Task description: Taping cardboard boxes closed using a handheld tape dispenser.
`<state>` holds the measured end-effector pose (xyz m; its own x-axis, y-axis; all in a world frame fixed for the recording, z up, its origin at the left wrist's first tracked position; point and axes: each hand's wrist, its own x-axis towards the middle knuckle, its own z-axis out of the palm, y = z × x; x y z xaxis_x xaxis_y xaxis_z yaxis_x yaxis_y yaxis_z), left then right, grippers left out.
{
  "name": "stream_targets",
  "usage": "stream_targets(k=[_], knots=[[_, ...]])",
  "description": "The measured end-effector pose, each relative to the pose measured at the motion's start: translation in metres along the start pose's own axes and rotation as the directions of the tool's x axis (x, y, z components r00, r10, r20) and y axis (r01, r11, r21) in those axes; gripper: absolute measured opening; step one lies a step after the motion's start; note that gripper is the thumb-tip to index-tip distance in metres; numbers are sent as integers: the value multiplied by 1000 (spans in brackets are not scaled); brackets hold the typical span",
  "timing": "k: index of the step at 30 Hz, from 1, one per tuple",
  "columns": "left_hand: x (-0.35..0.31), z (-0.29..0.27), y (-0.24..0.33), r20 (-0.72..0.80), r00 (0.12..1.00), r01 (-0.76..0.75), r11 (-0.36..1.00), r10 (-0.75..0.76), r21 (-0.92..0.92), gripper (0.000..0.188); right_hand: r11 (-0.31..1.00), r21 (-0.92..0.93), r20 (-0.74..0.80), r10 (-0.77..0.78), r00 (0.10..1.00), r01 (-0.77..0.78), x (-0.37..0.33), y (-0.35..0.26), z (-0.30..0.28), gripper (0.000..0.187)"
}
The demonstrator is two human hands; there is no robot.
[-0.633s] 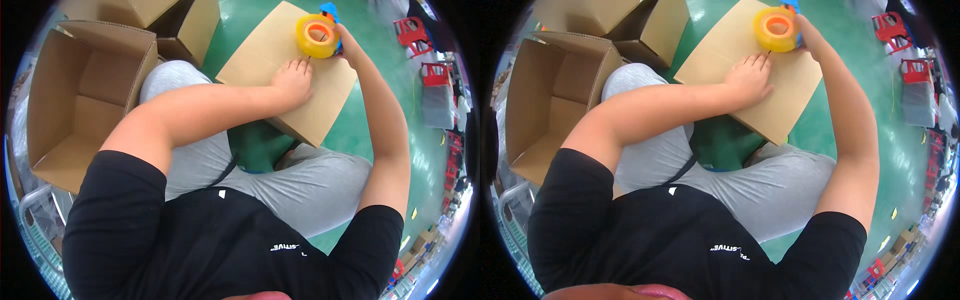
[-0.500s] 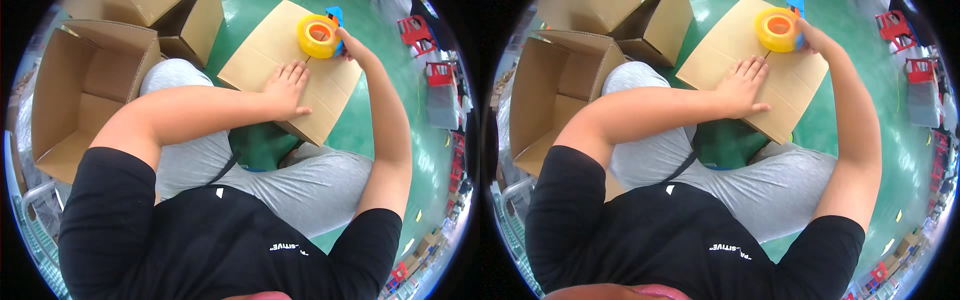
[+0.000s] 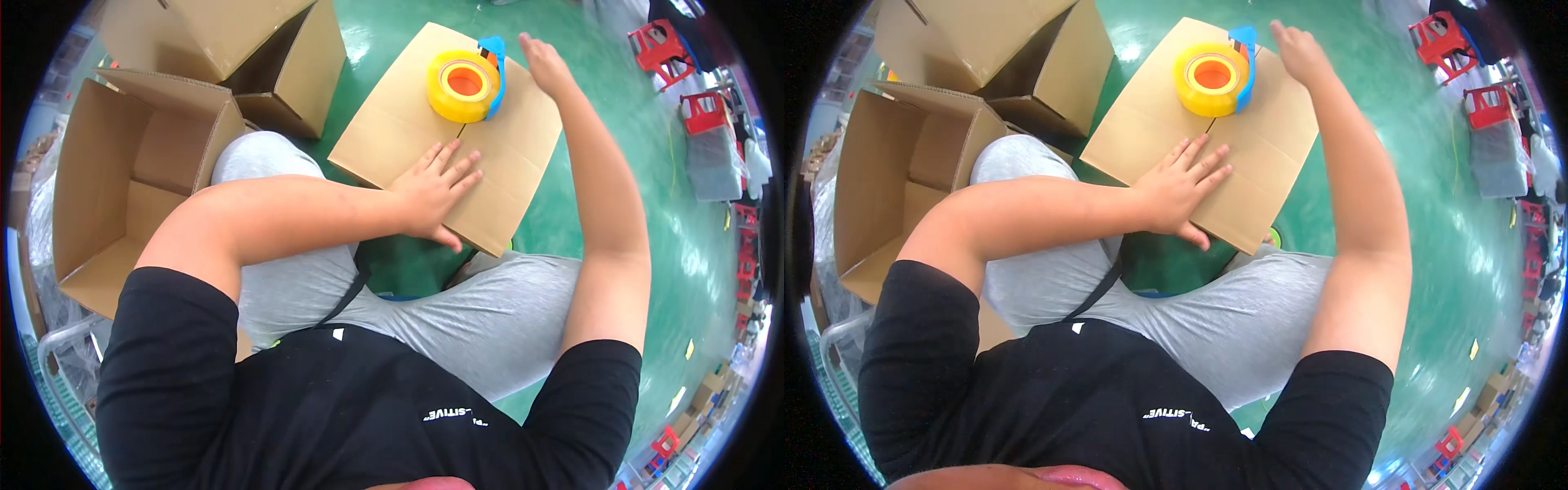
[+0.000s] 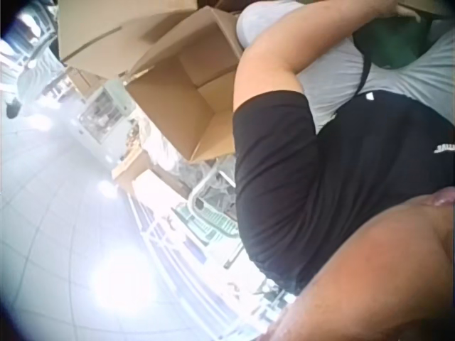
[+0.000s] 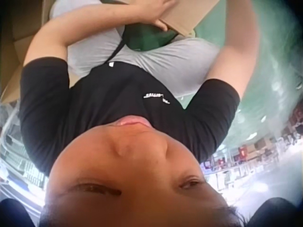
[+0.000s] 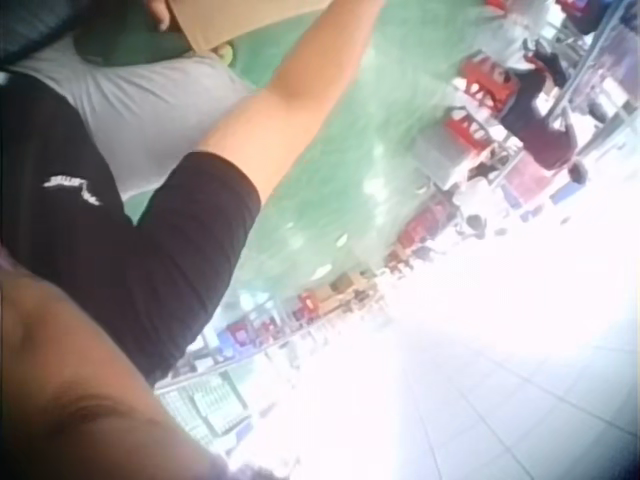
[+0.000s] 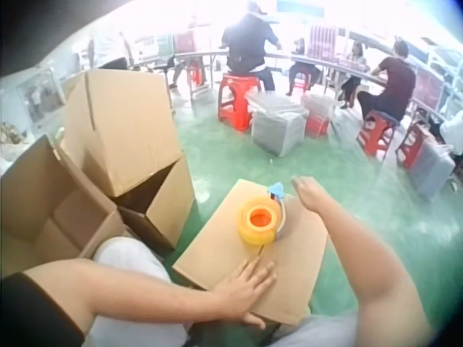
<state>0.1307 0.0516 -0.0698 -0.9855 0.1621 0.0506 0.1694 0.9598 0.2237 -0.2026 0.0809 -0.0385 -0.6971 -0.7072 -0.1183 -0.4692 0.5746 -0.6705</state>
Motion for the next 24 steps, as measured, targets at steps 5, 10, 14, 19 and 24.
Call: stream_targets(k=[5,10,14,19,24], knots=[[25,-6,-31,91,985,-144,990,144,-8,113,974,-188,2,-132,991,130,26,48,26,51],[61,-44,-108,212,951,-244,968,227,57,116,827,-519,-87,202,975,-218,22,91,-42,56],[46,-36,-152,109,994,-7,1000,6,6,118,779,-438,164,560,812,-448,-24,82,-61,61],[65,-25,-124,161,977,119,985,-138,123,81,670,-298,380,737,559,-680,-74,101,-100,44],[87,-13,-119,-39,909,339,791,-415,-510,70,658,-386,343,753,562,-647,-88,96,-102,45]])
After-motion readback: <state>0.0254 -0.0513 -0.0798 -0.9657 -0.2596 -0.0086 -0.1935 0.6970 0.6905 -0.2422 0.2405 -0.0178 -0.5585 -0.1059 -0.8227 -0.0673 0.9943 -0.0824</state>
